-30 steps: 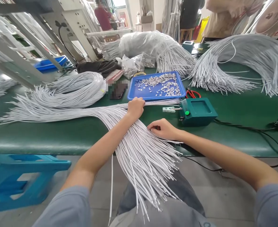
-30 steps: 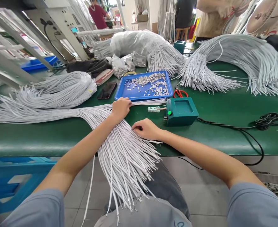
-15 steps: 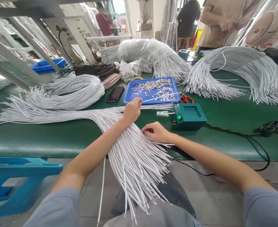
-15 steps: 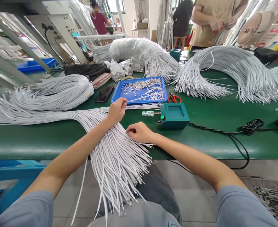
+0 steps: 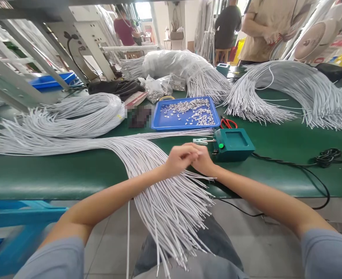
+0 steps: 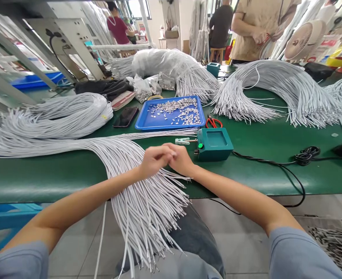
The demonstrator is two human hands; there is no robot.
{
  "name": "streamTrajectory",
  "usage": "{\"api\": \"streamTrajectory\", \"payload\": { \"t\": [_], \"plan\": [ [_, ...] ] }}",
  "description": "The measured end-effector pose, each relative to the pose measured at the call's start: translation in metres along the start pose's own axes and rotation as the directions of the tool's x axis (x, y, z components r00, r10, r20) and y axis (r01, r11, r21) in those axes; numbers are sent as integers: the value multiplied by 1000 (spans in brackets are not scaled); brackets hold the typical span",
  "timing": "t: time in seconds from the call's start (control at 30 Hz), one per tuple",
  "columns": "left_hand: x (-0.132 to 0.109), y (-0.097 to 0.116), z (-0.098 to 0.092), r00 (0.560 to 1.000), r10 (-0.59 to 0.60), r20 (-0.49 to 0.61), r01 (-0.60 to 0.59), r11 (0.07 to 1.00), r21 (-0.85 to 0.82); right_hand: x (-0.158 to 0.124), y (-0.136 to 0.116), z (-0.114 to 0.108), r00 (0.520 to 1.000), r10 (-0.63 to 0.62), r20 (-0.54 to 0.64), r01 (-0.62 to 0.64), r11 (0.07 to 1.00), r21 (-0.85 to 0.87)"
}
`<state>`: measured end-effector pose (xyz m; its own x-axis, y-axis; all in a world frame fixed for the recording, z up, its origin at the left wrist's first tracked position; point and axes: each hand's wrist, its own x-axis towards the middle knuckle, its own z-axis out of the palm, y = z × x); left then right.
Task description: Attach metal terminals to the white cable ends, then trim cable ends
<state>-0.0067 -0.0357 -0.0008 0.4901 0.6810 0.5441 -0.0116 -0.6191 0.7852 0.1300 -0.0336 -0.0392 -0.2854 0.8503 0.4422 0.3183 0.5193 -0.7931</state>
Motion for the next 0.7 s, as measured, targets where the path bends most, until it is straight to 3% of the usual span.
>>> {"api": "streamTrajectory", "payload": {
  "t": [0.07, 0.13, 0.23, 0.33, 0.43, 0.7],
  "plan": [
    [2, -8, -6, 943, -281, -179, 236, 943, -235, -1, -5, -3, 978, 12, -210, -1, 999, 54],
    [5, -14, -12, 876, -423, -232, 311, 863, -399, -1, -8, -5, 944, -11, -330, 46, 994, 99],
    [8, -18, -14, 883, -439, -166, 331, 834, -442, 2, -7, -6, 958, -19, -285, 77, 978, 191],
    [9, -19, -15, 893, -439, -101, 370, 843, -390, 4, -4, -8, 975, 64, -213, 4, 952, 306],
    [10, -18, -16, 897, -440, -47, 400, 852, -339, 5, -3, -11, 975, 104, -196, -40, 951, 305],
    [11, -17, -17, 893, -449, 35, 429, 824, -370, 4, 2, -16, 960, -74, -270, 127, 974, 186]
  ]
}}
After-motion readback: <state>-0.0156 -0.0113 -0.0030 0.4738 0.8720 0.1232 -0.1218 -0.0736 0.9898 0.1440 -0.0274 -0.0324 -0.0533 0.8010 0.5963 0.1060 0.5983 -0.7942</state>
